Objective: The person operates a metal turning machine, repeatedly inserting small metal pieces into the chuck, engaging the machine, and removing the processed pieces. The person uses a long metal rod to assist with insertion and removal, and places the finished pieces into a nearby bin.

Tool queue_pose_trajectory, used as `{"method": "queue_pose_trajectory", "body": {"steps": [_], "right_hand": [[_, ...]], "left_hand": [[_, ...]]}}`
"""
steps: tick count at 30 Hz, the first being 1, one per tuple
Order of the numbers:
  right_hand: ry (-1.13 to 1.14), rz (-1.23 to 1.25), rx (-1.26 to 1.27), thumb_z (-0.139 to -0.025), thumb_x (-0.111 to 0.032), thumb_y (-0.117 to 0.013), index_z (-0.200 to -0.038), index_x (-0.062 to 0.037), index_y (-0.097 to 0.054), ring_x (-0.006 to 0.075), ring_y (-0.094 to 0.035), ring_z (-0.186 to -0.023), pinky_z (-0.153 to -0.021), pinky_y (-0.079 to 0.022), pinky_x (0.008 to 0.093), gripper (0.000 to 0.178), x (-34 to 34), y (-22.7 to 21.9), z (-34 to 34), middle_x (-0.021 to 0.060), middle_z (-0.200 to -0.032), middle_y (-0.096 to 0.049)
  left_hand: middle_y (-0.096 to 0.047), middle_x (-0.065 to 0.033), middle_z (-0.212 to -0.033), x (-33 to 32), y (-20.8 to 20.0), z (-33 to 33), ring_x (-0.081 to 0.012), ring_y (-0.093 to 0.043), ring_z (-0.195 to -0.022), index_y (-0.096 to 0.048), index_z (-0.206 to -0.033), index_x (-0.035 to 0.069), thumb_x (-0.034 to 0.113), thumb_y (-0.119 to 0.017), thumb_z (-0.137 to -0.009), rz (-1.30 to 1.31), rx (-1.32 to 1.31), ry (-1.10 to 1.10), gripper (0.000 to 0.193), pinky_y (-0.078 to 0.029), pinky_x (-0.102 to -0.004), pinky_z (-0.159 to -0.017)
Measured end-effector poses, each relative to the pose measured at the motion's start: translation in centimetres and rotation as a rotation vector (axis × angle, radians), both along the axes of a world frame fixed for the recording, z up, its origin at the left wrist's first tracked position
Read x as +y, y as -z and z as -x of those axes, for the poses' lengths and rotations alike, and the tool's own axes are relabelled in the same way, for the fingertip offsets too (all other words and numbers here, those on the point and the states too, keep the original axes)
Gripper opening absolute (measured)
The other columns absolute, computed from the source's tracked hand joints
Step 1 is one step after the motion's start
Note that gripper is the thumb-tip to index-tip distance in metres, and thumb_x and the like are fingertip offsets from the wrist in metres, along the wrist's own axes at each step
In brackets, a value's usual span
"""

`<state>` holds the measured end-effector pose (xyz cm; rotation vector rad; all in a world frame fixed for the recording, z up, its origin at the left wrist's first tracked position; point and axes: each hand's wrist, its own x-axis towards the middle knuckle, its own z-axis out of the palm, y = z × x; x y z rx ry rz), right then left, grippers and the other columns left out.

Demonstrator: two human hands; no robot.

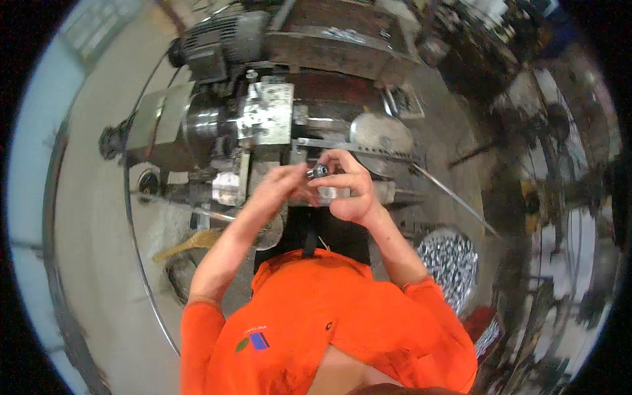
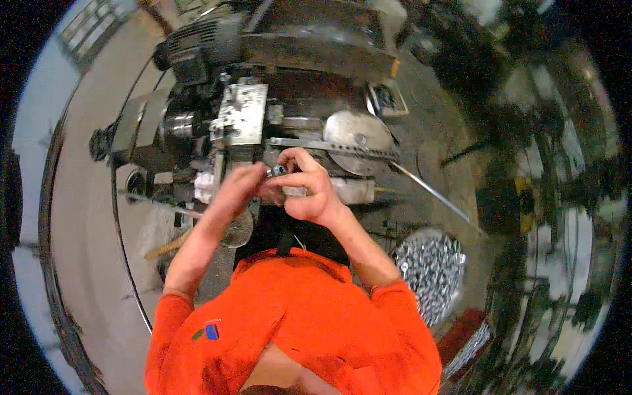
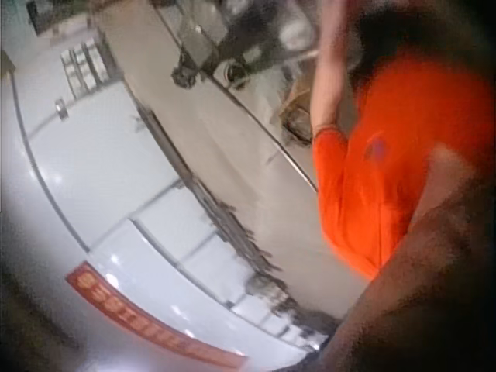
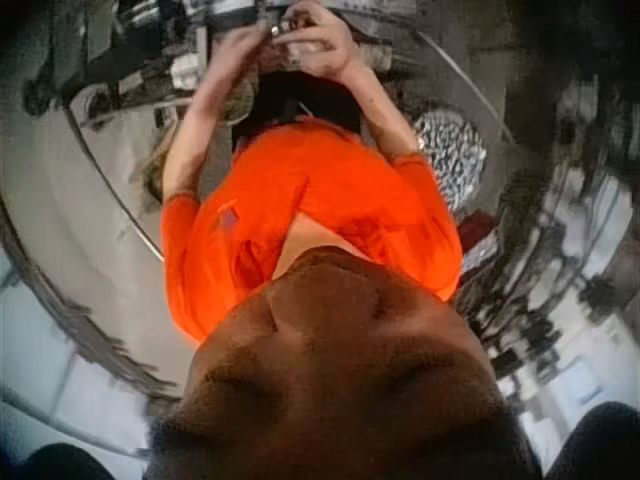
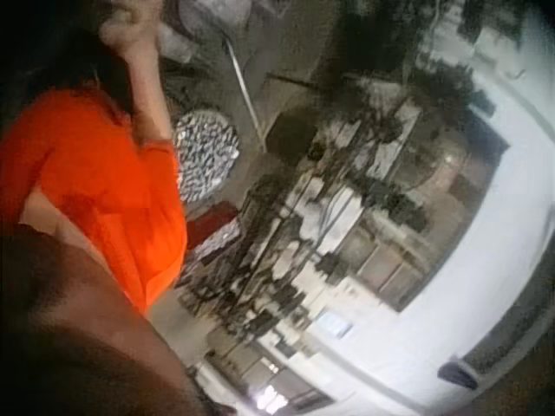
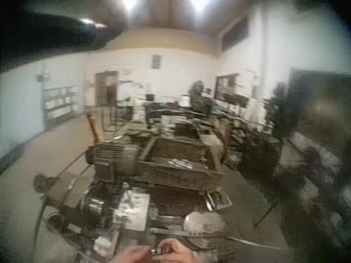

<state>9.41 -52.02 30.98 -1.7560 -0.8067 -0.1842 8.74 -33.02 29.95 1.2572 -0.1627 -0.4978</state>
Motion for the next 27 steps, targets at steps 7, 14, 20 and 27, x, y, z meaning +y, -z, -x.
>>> {"method": "queue_pose_trajectory", "body": {"steps": [7,14,20,27], "right_hand": [[-0.053,0.126,-0.057,-0.055,-0.006,-0.059,-0.086,-0.0058,-0.068,0.0278,-0.056,-0.084,-0.077,-0.046,0.0314,0.033,2.6,0.5,0.3,0.0157,-0.106,-0.048],[-0.275,0.34,-0.059,-0.053,-0.008,-0.059,-0.082,-0.0068,-0.068,0.0333,-0.06,-0.093,-0.078,-0.049,0.0357,0.03,5.5,-1.9,-3.0,0.0198,-0.106,-0.059],[-0.283,0.436,-0.443,-0.054,-0.014,-0.061,-0.072,-0.0055,-0.069,0.0354,-0.06,-0.087,-0.076,-0.05,0.0386,0.022,12.6,-2.8,-9.8,0.0194,-0.102,-0.061],[-0.134,0.876,-0.266,-0.054,-0.014,-0.058,-0.064,-0.0014,-0.066,0.0374,-0.06,-0.076,-0.069,-0.05,0.0397,0.018,20.6,0.6,-16.2,0.0219,-0.068,-0.061]], "left_hand": [[-0.059,-0.0052,-0.059,1.7,0.1,1.1,-0.0121,-0.058,-0.053,-0.061,-0.074,-0.001,0.032,-0.057,-0.088,-0.217,-0.191,-0.148,0.036,-0.047,-0.0259,-0.051],[-0.059,-0.0025,-0.058,5.7,-1.9,1.5,-0.0068,-0.054,-0.053,-0.062,-0.072,-0.001,0.022,-0.061,-0.085,-0.445,-0.259,-0.199,0.026,-0.042,-0.0226,-0.049],[-0.063,-0.0065,-0.071,15.7,-4.2,5.6,-0.0109,-0.057,-0.06,-0.061,-0.099,0.0,0.011,-0.06,-0.081,-0.807,-0.34,-0.521,0.022,-0.046,-0.0264,-0.056],[-0.057,-0.0184,-0.064,31.1,-1.1,17.7,-0.0359,-0.057,-0.064,-0.061,-0.098,0.006,0.009,-0.053,-0.075,-1.695,-0.242,-0.871,0.025,-0.044,-0.0439,-0.059]]}}
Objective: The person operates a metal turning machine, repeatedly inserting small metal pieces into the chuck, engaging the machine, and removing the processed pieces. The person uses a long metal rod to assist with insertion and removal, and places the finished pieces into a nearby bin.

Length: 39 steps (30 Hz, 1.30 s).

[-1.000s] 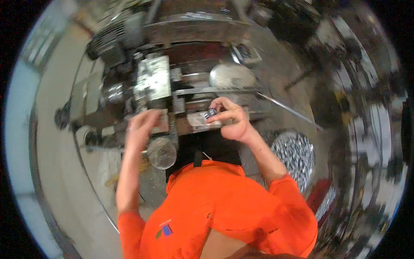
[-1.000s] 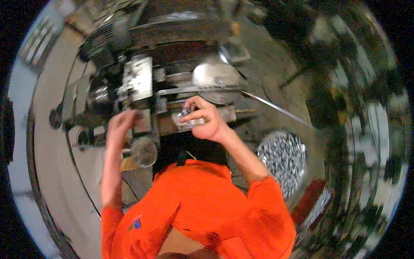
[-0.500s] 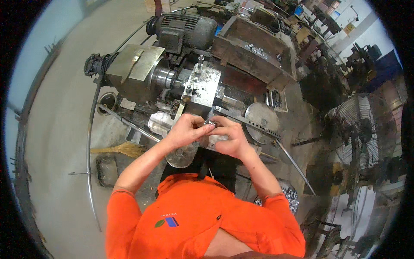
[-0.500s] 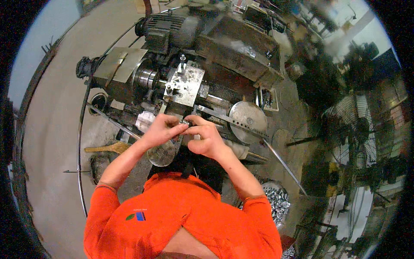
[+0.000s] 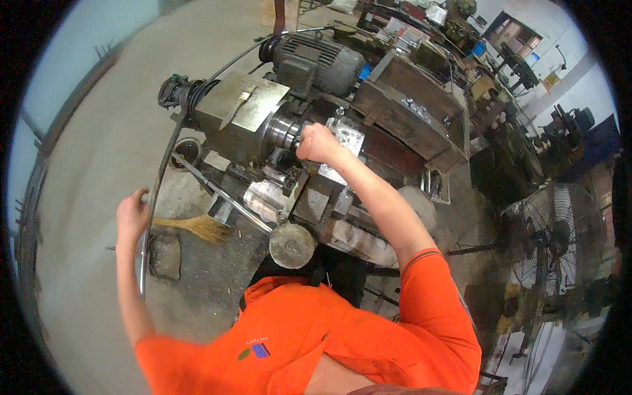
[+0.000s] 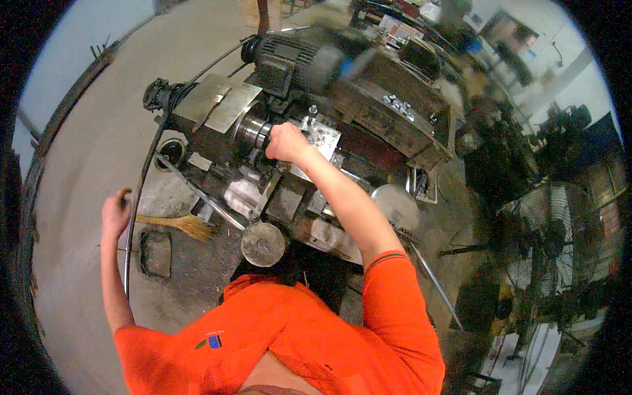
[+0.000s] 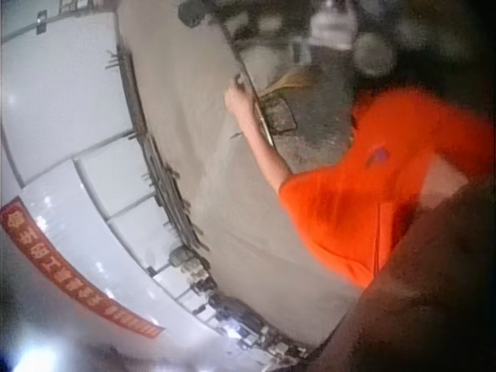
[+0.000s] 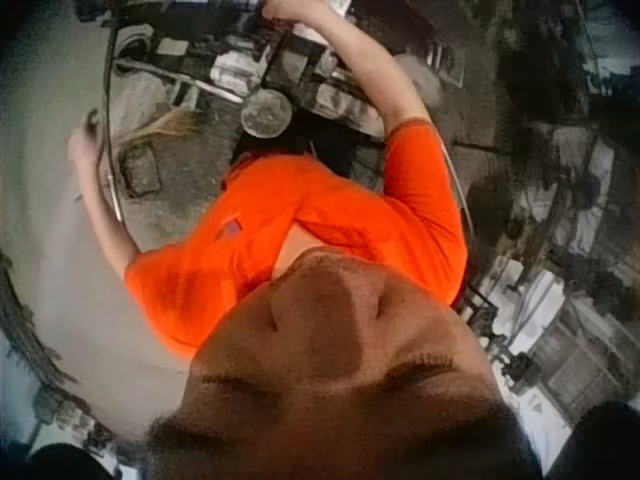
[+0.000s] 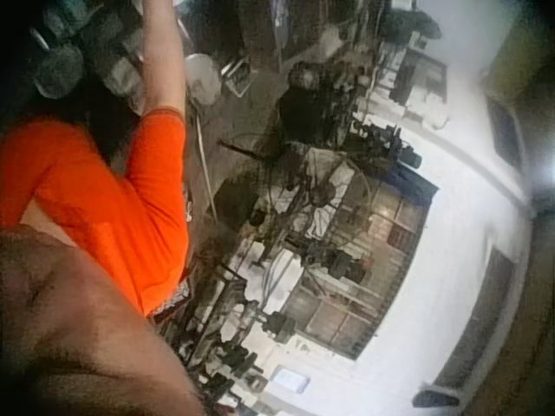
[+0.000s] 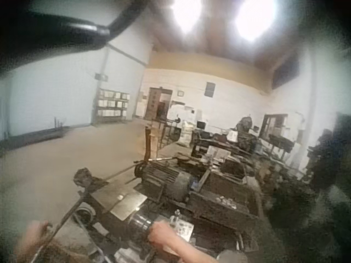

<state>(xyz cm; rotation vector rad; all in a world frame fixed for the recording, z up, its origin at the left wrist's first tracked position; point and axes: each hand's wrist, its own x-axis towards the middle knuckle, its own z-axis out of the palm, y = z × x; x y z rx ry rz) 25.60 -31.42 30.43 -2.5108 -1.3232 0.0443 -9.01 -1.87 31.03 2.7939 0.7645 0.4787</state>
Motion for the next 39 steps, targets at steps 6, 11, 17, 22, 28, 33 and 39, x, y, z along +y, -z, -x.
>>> {"method": "queue_pose_trajectory", "body": {"steps": [6,11,17,22,28,33,39], "right_hand": [[0.037,-0.091,0.19,-0.056,-0.012,-0.055,-0.062,0.0026,-0.062,0.0377,-0.061,-0.068,-0.064,-0.05,0.0382,0.017,1.1,1.8,-1.2,0.025,-0.066,-0.058],[0.032,-0.204,0.226,-0.055,-0.017,-0.064,-0.061,0.0011,-0.062,0.038,-0.06,-0.064,-0.061,-0.049,0.041,0.019,2.1,0.0,-0.3,0.0235,-0.064,-0.058],[0.021,-0.227,0.056,-0.055,-0.023,-0.062,-0.056,0.0025,-0.058,0.036,-0.057,-0.058,-0.055,-0.046,0.0382,0.026,1.4,1.5,-1.3,0.0219,-0.059,-0.056],[0.216,-0.293,0.198,-0.055,-0.025,-0.058,-0.054,0.0035,-0.056,0.0312,-0.053,-0.051,-0.054,-0.044,0.0376,0.029,1.7,1.1,-0.3,0.0227,-0.053,-0.052],[0.255,-0.346,0.246,-0.054,-0.023,-0.059,-0.062,0.0008,-0.063,0.0321,-0.059,-0.057,-0.06,-0.047,0.0375,0.025,1.4,0.4,0.6,0.0203,-0.057,-0.057],[0.162,-0.448,0.07,-0.056,-0.018,-0.06,-0.075,-0.0063,-0.068,0.034,-0.057,-0.098,-0.084,-0.045,0.0353,0.023,-3.7,-1.2,2.6,0.0167,-0.115,-0.056],[0.46,-0.422,0.16,-0.055,-0.007,-0.061,-0.081,-0.0072,-0.068,0.0324,-0.057,-0.102,-0.085,-0.046,0.0337,0.027,-17.6,-1.6,6.0,0.0167,-0.118,-0.056]], "left_hand": [[-0.056,-0.0105,-0.066,0.9,6.0,6.7,-0.0145,-0.056,-0.06,-0.057,-0.098,-0.003,0.014,-0.065,-0.076,0.579,-0.03,-0.206,0.029,-0.045,-0.0327,-0.055],[-0.059,-0.0213,-0.076,1.5,8.8,5.0,-0.0362,-0.058,-0.07,-0.055,-0.085,-0.003,0.026,-0.069,-0.072,0.258,0.144,-0.333,0.035,-0.046,-0.0416,-0.063],[-0.06,-0.0218,-0.073,5.0,9.8,3.9,-0.0385,-0.059,-0.073,-0.057,-0.075,0.0,0.023,-0.061,-0.075,-0.051,0.297,-0.312,0.023,-0.047,-0.0463,-0.063],[-0.062,-0.0157,-0.069,19.3,10.0,5.5,-0.0324,-0.061,-0.064,-0.058,-0.081,0.003,0.013,-0.057,-0.073,-0.406,0.43,-0.271,0.012,-0.048,-0.0432,-0.056],[-0.062,-0.016,-0.074,19.9,9.5,3.8,-0.032,-0.062,-0.068,-0.06,-0.086,0.004,0.01,-0.055,-0.073,-0.457,0.432,-0.34,0.015,-0.05,-0.0422,-0.06],[-0.063,-0.0184,-0.083,13.1,9.1,-2.9,-0.0322,-0.063,-0.079,-0.064,-0.093,0.001,0.019,-0.059,-0.079,-0.327,-0.426,-0.063,0.024,-0.049,-0.0419,-0.072],[-0.062,-0.0231,-0.092,2.0,25.1,-9.8,-0.0366,-0.061,-0.084,-0.057,-0.107,0.001,0.029,-0.066,-0.072,0.989,0.227,-0.283,0.045,-0.049,-0.0404,-0.072]]}}
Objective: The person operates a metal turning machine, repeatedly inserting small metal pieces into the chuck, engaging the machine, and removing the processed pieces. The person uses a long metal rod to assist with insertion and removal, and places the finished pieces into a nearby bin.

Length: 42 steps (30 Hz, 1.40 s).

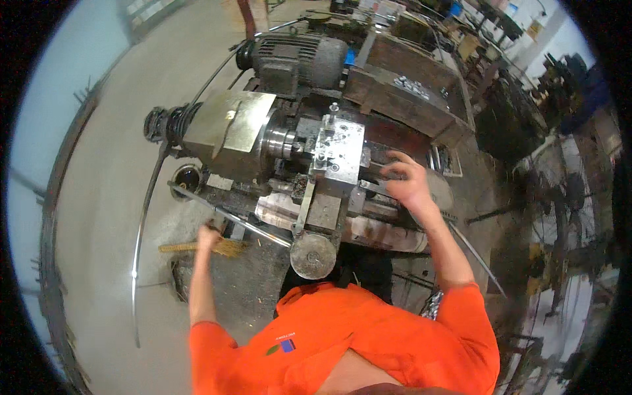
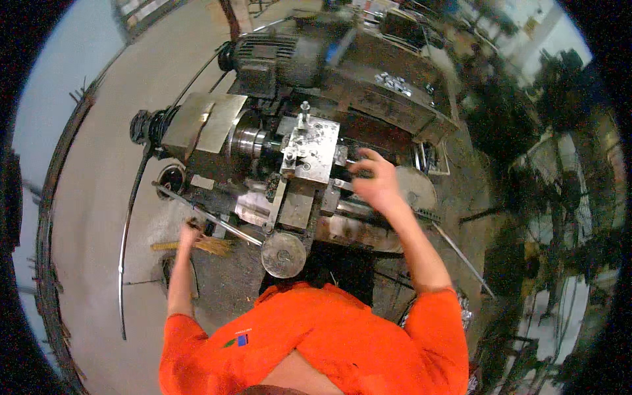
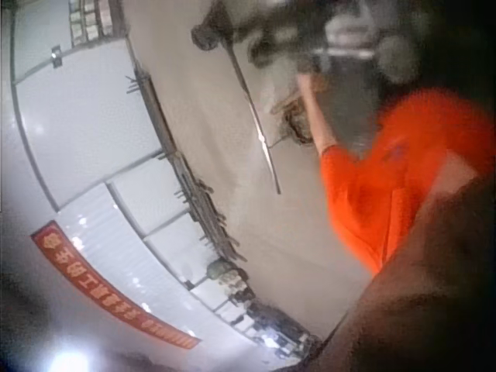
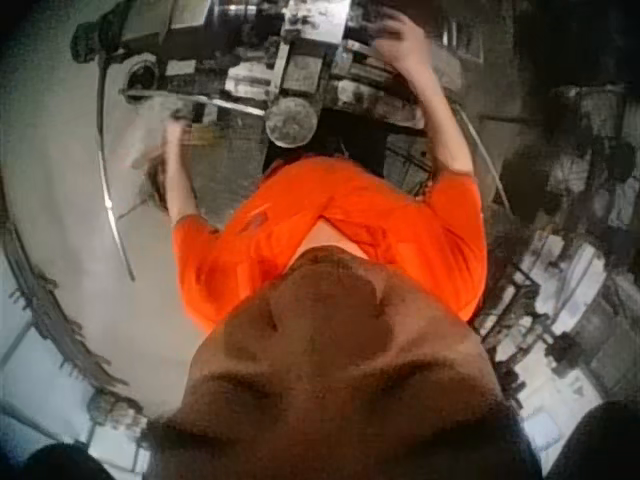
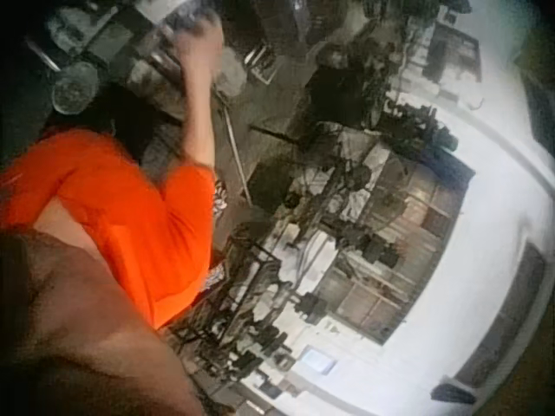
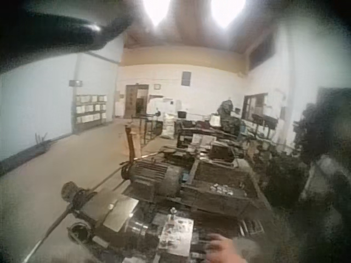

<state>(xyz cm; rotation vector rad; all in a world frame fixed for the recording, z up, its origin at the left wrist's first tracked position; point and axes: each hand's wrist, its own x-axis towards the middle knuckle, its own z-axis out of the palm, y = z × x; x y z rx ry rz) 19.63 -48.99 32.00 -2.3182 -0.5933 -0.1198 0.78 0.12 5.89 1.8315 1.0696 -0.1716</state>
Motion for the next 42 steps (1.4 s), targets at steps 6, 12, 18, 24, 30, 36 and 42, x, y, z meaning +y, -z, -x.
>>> {"method": "queue_pose_trajectory", "body": {"steps": [6,12,18,24,30,36,42], "right_hand": [[0.288,-0.079,0.207,-0.057,-0.009,-0.06,-0.083,-0.0009,-0.067,0.0276,-0.061,-0.094,-0.081,-0.046,0.0309,0.028,-15.6,4.3,3.8,0.0168,-0.109,-0.06],[0.631,0.559,-0.016,-0.061,-0.016,-0.062,-0.109,-0.0055,-0.06,0.0332,-0.054,-0.106,-0.09,-0.042,0.0366,0.05,-27.3,8.1,8.0,0.0184,-0.115,-0.056],[0.894,0.876,0.213,-0.064,-0.022,-0.063,-0.091,-0.0039,-0.057,0.0368,-0.059,-0.085,-0.074,-0.048,0.0455,0.033,-38.4,16.0,13.7,0.0203,-0.088,-0.061],[0.888,0.753,0.282,-0.061,-0.021,-0.064,-0.094,-0.0014,-0.056,0.04,-0.059,-0.073,-0.066,-0.048,0.0475,0.039,-30.2,15.3,19.8,0.0214,-0.078,-0.061],[0.804,0.432,0.331,-0.06,-0.024,-0.059,-0.091,0.0028,-0.053,0.04,-0.058,-0.066,-0.062,-0.047,0.0455,0.041,-24.5,17.3,25.0,0.0224,-0.072,-0.059],[0.82,0.175,0.425,-0.06,-0.023,-0.056,-0.089,0.0031,-0.051,0.0404,-0.056,-0.062,-0.056,-0.043,0.045,0.039,-20.4,14.7,25.2,0.0231,-0.064,-0.055],[0.852,0.165,0.455,-0.059,-0.022,-0.056,-0.085,0.0019,-0.052,0.04,-0.055,-0.062,-0.057,-0.043,0.0443,0.036,-20.6,16.3,25.7,0.0228,-0.064,-0.055]], "left_hand": [[-0.065,-0.0088,-0.085,1.5,3.7,-0.1,-0.0277,-0.063,-0.079,-0.062,-0.09,0.013,0.022,-0.061,-0.073,-1.058,0.288,0.96,0.019,-0.05,-0.0398,-0.066],[-0.066,-0.0095,-0.087,-0.7,-2.7,-2.6,-0.0264,-0.064,-0.083,-0.064,-0.092,0.015,0.024,-0.063,-0.074,-1.017,0.41,0.853,0.02,-0.051,-0.0394,-0.069],[-0.066,-0.0147,-0.081,3.6,-4.7,-0.4,-0.0236,-0.064,-0.063,-0.061,-0.105,0.005,0.032,-0.064,-0.079,-0.393,-0.166,0.322,0.037,-0.05,-0.033,-0.055],[-0.062,-0.0142,-0.071,-0.9,-12.1,-1.9,-0.0185,-0.059,-0.051,-0.054,-0.102,-0.006,0.039,-0.057,-0.086,0.029,-0.502,-0.227,0.047,-0.048,-0.0265,-0.046],[-0.059,-0.0131,-0.065,-2.9,-8.6,-5.2,-0.021,-0.057,-0.048,-0.052,-0.095,-0.001,0.025,-0.055,-0.085,0.052,-0.563,-0.322,0.029,-0.047,-0.0316,-0.041],[-0.061,-0.0156,-0.06,-4.0,-9.6,-5.3,-0.0209,-0.056,-0.046,-0.056,-0.08,-0.003,0.026,-0.049,-0.087,-0.041,-0.52,-0.289,0.031,-0.047,-0.0315,-0.04],[-0.056,-0.0102,-0.062,-3.6,-9.7,-5.3,-0.0197,-0.056,-0.046,-0.052,-0.084,0.0,0.026,-0.051,-0.085,-0.032,-0.479,-0.261,0.026,-0.049,-0.0324,-0.039]]}}
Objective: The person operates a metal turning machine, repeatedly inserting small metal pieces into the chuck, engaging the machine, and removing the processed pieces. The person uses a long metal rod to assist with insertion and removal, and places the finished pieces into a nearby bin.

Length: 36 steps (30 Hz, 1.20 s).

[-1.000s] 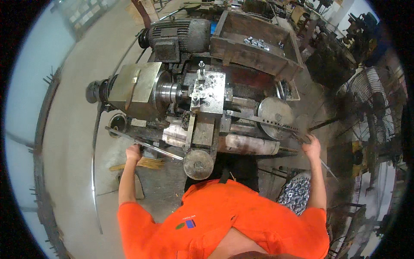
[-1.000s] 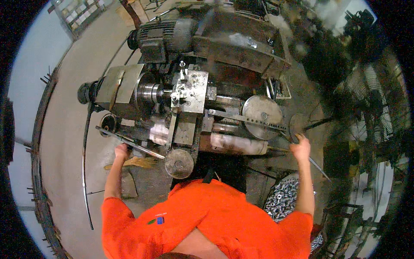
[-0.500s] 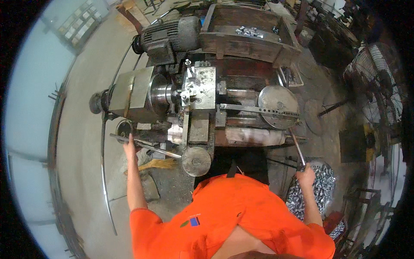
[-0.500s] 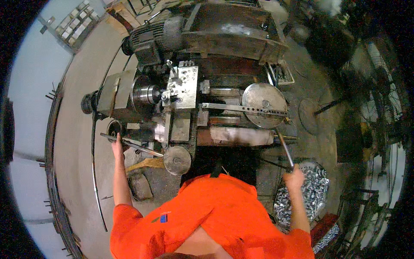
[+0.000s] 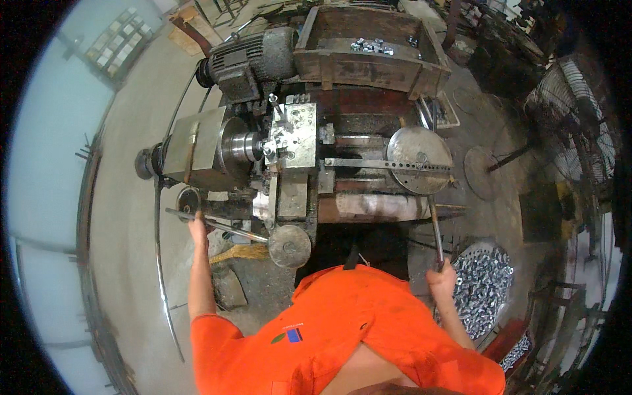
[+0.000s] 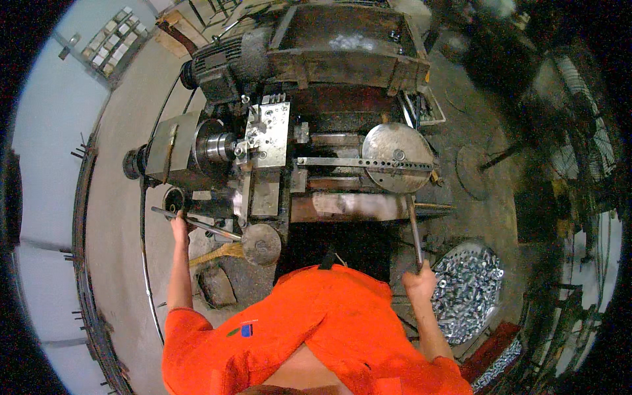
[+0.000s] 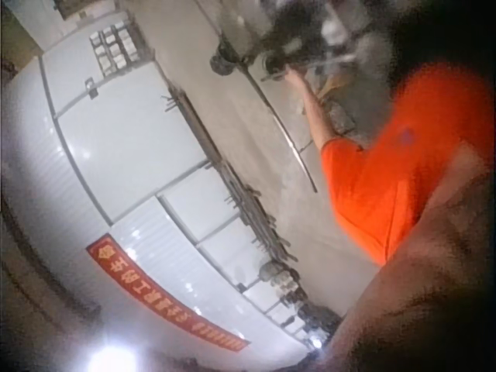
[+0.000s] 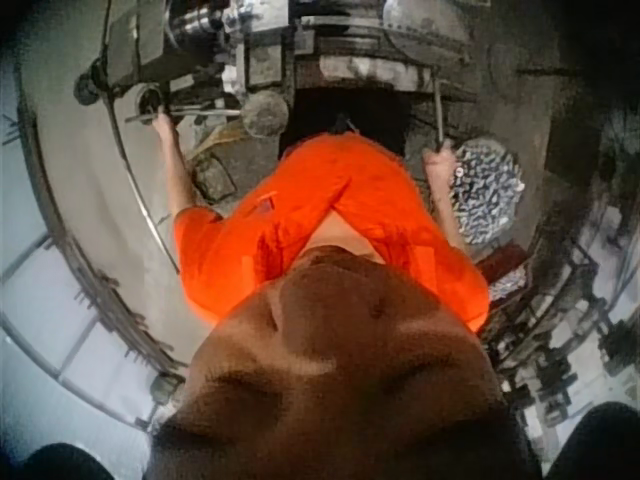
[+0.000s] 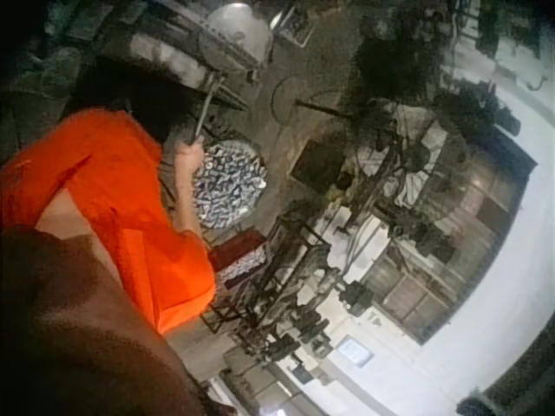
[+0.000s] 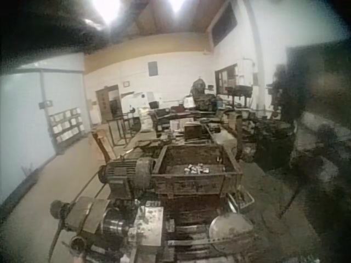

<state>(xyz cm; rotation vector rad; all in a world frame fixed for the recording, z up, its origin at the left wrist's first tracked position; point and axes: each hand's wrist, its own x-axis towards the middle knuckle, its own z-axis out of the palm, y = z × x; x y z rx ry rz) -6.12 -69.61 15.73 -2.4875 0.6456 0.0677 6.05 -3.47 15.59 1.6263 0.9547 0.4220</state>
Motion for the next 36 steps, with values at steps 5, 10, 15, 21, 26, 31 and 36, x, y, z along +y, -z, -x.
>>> {"method": "queue_pose_trajectory", "body": {"steps": [5,10,15,21,26,31,36], "right_hand": [[-0.092,0.108,-0.021,-0.061,-0.022,-0.057,-0.089,0.002,-0.053,0.0412,-0.057,-0.066,-0.059,-0.045,0.0465,0.037,-1.7,-0.2,-0.6,0.0244,-0.068,-0.057],[-0.219,0.513,-0.029,-0.064,-0.024,-0.064,-0.108,-0.002,-0.054,0.0374,-0.058,-0.075,-0.065,-0.048,0.0461,0.051,-11.4,0.1,-5.2,0.021,-0.087,-0.059],[-0.102,0.68,0.045,-0.062,-0.026,-0.065,-0.104,-0.0107,-0.061,0.0351,-0.06,-0.082,-0.07,-0.047,0.0437,0.044,-16.7,-1.7,-15.0,0.017,-0.088,-0.06],[-0.01,0.842,-0.341,-0.059,-0.025,-0.056,-0.115,0.0013,-0.052,0.0339,-0.05,-0.1,-0.097,-0.033,0.0453,0.062,-11.1,-0.1,-16.6,0.0189,-0.106,-0.055],[-0.075,0.709,-0.576,-0.056,-0.024,-0.06,-0.121,-0.0002,-0.046,0.0351,-0.043,-0.114,-0.104,-0.026,0.0466,0.071,-7.5,1.3,-14.2,0.0165,-0.119,-0.049],[-0.049,0.718,-0.446,-0.055,-0.022,-0.061,-0.122,-0.001,-0.045,0.034,-0.042,-0.116,-0.105,-0.026,0.0445,0.072,-7.4,0.0,-13.5,0.0159,-0.121,-0.049],[0.003,0.721,-0.401,-0.056,-0.021,-0.062,-0.122,-0.0013,-0.045,0.0323,-0.042,-0.117,-0.106,-0.025,0.0431,0.071,-6.7,0.7,-14.2,0.0158,-0.123,-0.048]], "left_hand": [[-0.052,-0.0064,-0.059,0.6,0.0,-0.1,-0.0197,-0.055,-0.044,-0.051,-0.077,0.001,0.028,-0.054,-0.084,0.011,0.112,0.026,0.028,-0.05,-0.0332,-0.04],[-0.052,-0.0067,-0.064,1.9,0.9,0.5,-0.0209,-0.055,-0.045,-0.05,-0.079,0.0,0.025,-0.053,-0.083,0.032,0.099,0.047,0.026,-0.052,-0.0351,-0.042],[-0.053,-0.0068,-0.067,2.2,2.4,0.2,-0.0195,-0.057,-0.049,-0.048,-0.091,0.003,0.034,-0.054,-0.086,0.053,0.09,0.076,0.032,-0.05,-0.0314,-0.043],[-0.058,-0.0093,-0.077,3.1,2.7,2.0,-0.02,-0.06,-0.067,-0.054,-0.099,0.003,0.048,-0.05,-0.087,0.277,-0.175,-0.047,0.047,-0.05,-0.0316,-0.06],[-0.064,-0.017,-0.09,8.8,12.1,5.4,-0.026,-0.063,-0.084,-0.058,-0.102,0.001,0.043,-0.054,-0.083,-0.461,0.549,0.428,0.047,-0.049,-0.0391,-0.07],[-0.065,-0.0186,-0.08,1.2,12.0,3.0,-0.0342,-0.064,-0.07,-0.064,-0.083,0.003,0.048,-0.051,-0.082,-1.109,0.808,0.732,0.047,-0.05,-0.0436,-0.062],[-0.06,-0.0116,-0.064,-1.8,20.2,4.6,-0.0327,-0.061,-0.06,-0.062,-0.077,0.007,0.053,-0.059,-0.075,-1.187,0.409,0.103,0.046,-0.049,-0.042,-0.051]]}}
